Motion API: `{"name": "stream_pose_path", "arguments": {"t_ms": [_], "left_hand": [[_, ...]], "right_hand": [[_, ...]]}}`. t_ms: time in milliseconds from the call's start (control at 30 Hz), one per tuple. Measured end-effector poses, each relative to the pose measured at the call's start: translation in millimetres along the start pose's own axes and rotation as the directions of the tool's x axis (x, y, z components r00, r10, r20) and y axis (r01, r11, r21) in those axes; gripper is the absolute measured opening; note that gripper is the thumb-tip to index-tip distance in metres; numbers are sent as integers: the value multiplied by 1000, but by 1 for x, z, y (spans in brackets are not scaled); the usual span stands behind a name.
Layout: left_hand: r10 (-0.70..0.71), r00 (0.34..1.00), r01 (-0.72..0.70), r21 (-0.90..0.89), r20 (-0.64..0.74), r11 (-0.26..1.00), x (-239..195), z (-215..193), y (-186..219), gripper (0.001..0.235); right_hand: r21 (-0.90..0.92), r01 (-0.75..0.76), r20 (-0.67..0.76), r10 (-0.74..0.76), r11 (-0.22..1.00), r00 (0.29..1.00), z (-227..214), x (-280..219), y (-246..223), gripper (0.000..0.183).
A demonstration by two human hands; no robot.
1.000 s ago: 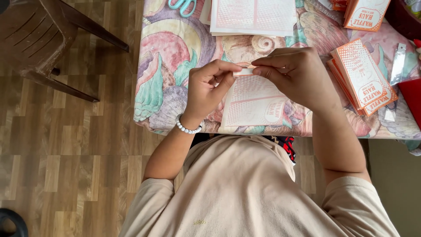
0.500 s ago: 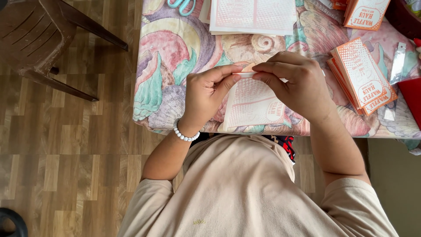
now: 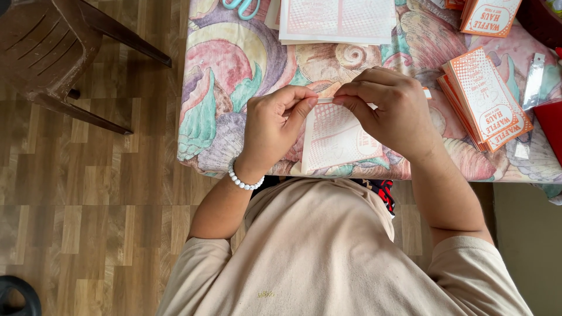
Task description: Folding and stacking paper waffle bags at a workstation
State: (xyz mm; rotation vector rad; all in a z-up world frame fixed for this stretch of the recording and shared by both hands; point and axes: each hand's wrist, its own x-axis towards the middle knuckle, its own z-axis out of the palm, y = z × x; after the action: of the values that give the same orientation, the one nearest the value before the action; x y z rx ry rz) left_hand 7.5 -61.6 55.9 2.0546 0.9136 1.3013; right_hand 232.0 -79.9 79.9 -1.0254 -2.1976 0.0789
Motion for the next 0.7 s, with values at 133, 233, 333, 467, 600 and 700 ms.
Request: {"name": "stream_pose_path", "arguments": {"t_ms": [133, 233, 333, 467, 600, 700], "left_hand": [[11, 1000, -11, 20, -15, 1000, -2, -5, 0, 14], [114, 992, -110, 77, -51, 991, -6, -9, 6, 14], [183, 982, -178, 87, -52, 980, -12, -15, 16, 12], [303, 952, -297, 100, -43, 950, -18, -25, 30, 9], [408, 912, -400, 133, -35, 907, -24, -28, 40, 10], [514, 857, -509, 94, -35, 856, -22, -30, 50, 13]], "right_hand": [[-29, -1, 0, 1, 1000, 1000, -9, 1, 0, 10], [28, -6, 33, 6, 1000, 999, -28, -1, -7, 11], [59, 9, 6, -9, 998, 1000, -46, -10, -16, 9], [29, 27, -51, -25, 999, 998, -65, -25, -32, 6], [-36, 35, -108, -38, 999, 993, -73, -32, -50, 9], [-52, -1, -98, -4, 999, 995, -76, -36, -58, 11]]}}
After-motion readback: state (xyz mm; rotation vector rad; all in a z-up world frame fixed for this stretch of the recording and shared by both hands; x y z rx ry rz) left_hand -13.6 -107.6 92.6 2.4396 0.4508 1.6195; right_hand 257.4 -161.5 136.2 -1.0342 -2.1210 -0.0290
